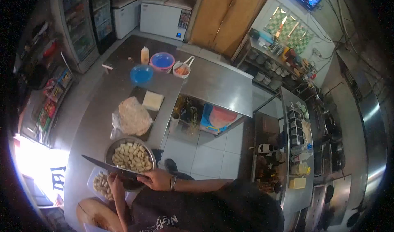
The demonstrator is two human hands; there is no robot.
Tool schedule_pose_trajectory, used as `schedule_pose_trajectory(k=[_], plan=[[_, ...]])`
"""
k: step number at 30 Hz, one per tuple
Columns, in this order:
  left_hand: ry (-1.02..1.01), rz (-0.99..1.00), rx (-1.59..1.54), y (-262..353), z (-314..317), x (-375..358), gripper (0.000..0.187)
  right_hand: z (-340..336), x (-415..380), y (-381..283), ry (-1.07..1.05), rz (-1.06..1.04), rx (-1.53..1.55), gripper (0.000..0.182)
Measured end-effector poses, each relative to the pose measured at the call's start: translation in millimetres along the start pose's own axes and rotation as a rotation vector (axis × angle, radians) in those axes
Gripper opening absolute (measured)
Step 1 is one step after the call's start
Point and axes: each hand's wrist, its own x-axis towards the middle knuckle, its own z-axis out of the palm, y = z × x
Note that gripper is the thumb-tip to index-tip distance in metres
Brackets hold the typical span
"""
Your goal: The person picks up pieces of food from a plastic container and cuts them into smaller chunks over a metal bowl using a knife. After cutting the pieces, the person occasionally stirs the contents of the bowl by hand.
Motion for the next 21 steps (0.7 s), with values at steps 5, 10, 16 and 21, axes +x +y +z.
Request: schedule_pose_trajectory(k=[5,10,16,21], plan=[[-0.025,0.136,-0.434,38,11,-23,0.031,-2,5,-2,-0.089,0.053,0.004,0.046],[0.064,0.203,-0.56,63,31,-34,0.035,10,4,12,-0.044,-0.031,-0.015,0.04],[0.017,0.256,-0.692,75,33,-44,0.034,4,4,-2,0.033,-0.03,-0.055,0.034],[0.127,0.276,-0.721,95,53,-53,0.034,4,5,-10,-0.046,-0.022,-0.019,0.027]])
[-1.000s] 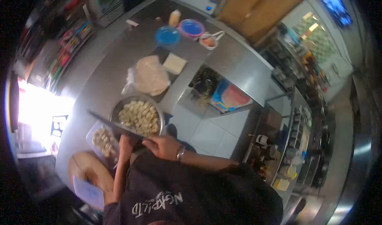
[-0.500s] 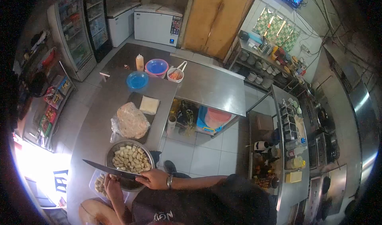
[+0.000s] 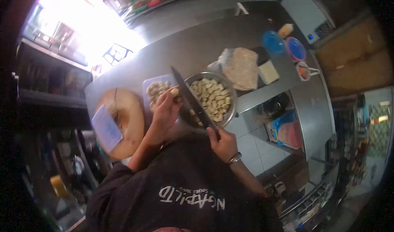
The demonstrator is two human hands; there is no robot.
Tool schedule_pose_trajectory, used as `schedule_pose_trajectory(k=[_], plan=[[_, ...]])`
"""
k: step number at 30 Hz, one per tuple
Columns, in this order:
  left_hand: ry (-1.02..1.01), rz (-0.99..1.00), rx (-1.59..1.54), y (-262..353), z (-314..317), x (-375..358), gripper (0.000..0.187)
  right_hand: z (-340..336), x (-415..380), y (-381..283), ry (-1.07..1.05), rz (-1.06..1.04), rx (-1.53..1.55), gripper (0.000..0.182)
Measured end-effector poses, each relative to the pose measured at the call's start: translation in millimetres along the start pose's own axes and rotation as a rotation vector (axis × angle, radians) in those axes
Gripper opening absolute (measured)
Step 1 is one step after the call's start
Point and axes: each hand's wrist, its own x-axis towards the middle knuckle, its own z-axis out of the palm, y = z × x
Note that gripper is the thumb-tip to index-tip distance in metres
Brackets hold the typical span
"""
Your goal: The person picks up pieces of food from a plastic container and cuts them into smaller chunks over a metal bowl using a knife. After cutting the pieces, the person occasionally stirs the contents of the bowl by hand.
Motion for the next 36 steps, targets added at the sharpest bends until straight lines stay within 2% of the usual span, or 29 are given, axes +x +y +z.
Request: schedule_pose_trajectory(k=[4,14,17,19,24,26,27,29,30,32,35,36], plan=[[-0.063,0.027,-0.015,3,6,-5,0.035,-1,3,2,0.018,-0.037,0.003,0.025],[-0.013,0.042,0.075,7,17,-8,0.031,-2,5,-1,-0.02,-0.069,-0.079,0.025],[-0.039,0.063,0.207,10,19,-12,0.03,-1,5,3,-0.011,-0.076,-0.103,0.025],[-0.096,0.022,0.593,11,20,-17,0.028,-1,3,3,-0.016,-0.057,-0.119,0.025],[-0.171,-0.016,0.612,-2,14,-21,0.028,-1,5,3,-0.021,-0.058,-0.116,0.025],[-0.218,-0.09,0.655,-1,11,-21,0.025,-1,5,4,-0.027,-0.057,-0.111,0.025],[-0.217,-0.09,0.654,-2,8,-21,0.025,-1,5,4,-0.032,-0.058,-0.107,0.025],[-0.17,-0.157,0.311,-5,4,-21,0.021,-1,5,2,-0.036,-0.047,-0.097,0.025],[-0.169,-0.157,0.311,-4,5,-21,0.021,-1,5,2,-0.037,-0.037,-0.087,0.025],[-0.151,-0.056,0.076,2,10,-18,0.022,-1,4,3,-0.018,-0.033,-0.064,0.025],[-0.055,0.004,0.025,11,9,-13,0.026,0,4,4,0.002,-0.046,-0.04,0.025],[-0.092,-0.012,-0.005,14,5,-10,0.025,0,4,5,0.007,-0.059,-0.04,0.025]])
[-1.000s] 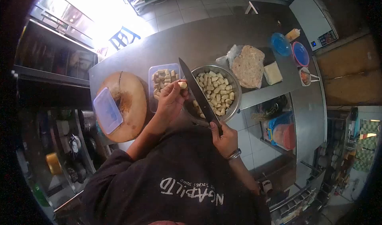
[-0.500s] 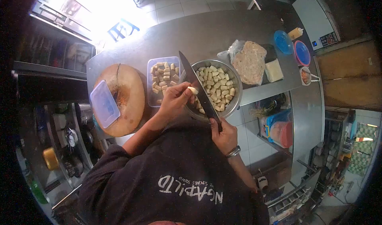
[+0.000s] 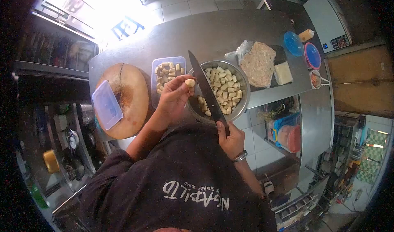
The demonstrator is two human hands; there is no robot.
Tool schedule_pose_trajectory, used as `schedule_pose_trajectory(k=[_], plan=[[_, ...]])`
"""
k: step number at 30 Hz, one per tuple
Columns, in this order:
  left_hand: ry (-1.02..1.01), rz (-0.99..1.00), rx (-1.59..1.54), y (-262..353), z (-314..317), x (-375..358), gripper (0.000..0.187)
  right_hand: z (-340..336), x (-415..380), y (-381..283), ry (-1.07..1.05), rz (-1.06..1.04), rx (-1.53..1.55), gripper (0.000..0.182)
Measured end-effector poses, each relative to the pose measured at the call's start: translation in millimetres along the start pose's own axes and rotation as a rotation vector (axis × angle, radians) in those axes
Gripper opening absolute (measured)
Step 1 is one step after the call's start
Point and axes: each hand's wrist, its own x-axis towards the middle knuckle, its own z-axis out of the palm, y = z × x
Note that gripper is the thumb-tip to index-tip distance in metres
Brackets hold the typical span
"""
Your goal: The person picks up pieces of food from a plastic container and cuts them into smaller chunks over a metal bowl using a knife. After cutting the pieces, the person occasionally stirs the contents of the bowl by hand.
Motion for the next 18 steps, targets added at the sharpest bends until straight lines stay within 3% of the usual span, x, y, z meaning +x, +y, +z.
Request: schedule_pose_trajectory(k=[6,10,18], plan=[[0.071,0.089,-0.044,0,5,5,0.02,-3,1,-7,-0.068,0.032,-0.045,0.024],[0.013,0.08,-0.037,-3,-1,4,0.02,-1,0,-3,-0.059,0.002,-0.044,0.024],[-0.031,0.005,0.2,-13,4,-8,0.022,0,0,-3,-0.065,0.022,-0.038,0.023]])
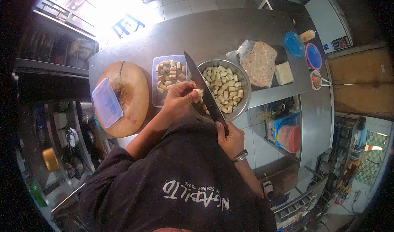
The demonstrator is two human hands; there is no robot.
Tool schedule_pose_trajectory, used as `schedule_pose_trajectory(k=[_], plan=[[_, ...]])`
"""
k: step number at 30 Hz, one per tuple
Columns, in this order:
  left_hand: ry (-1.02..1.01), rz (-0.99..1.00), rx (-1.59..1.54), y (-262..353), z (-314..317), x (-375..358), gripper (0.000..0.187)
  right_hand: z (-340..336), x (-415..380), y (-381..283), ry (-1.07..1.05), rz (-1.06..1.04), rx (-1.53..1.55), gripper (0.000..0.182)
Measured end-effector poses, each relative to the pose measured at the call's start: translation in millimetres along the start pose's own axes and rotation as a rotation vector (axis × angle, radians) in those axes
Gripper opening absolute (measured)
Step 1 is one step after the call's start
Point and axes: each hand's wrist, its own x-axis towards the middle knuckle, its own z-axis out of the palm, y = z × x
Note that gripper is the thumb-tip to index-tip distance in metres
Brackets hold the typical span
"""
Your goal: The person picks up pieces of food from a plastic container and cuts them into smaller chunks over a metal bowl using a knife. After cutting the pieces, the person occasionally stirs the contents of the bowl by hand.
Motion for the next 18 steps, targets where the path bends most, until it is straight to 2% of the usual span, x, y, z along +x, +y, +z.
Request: schedule_pose_trajectory(k=[4,8,10,11,13,14,16,17,18], plan=[[-0.028,-0.079,0.241,6,4,-5,0.023,0,0,-2,-0.021,0.001,-0.008,0.023],[-0.062,-0.141,0.191,4,-2,-11,0.023,-1,1,-4,-0.063,0.02,-0.045,0.023],[0.07,-0.091,0.305,10,-10,-17,0.022,-2,0,-3,-0.086,0.036,-0.06,0.023],[0.068,-0.096,0.303,14,-18,-18,0.022,0,0,-1,-0.011,0.009,-0.008,0.024],[0.264,0.08,0.653,23,-46,-17,0.024,0,0,2,0.067,-0.016,0.043,0.025],[0.26,0.077,0.653,28,-63,-19,0.024,0,0,2,0.066,0.009,0.043,0.027],[0.407,-0.147,1.112,31,-90,-24,0.018,-2,-2,3,0.064,0.036,0.043,0.028],[0.406,-0.146,1.113,26,-93,-24,0.018,-2,-1,2,0.064,0.047,0.05,0.029],[0.408,0.086,1.377,24,-92,-23,0.025,-2,-1,1,0.064,0.057,0.058,0.029]])
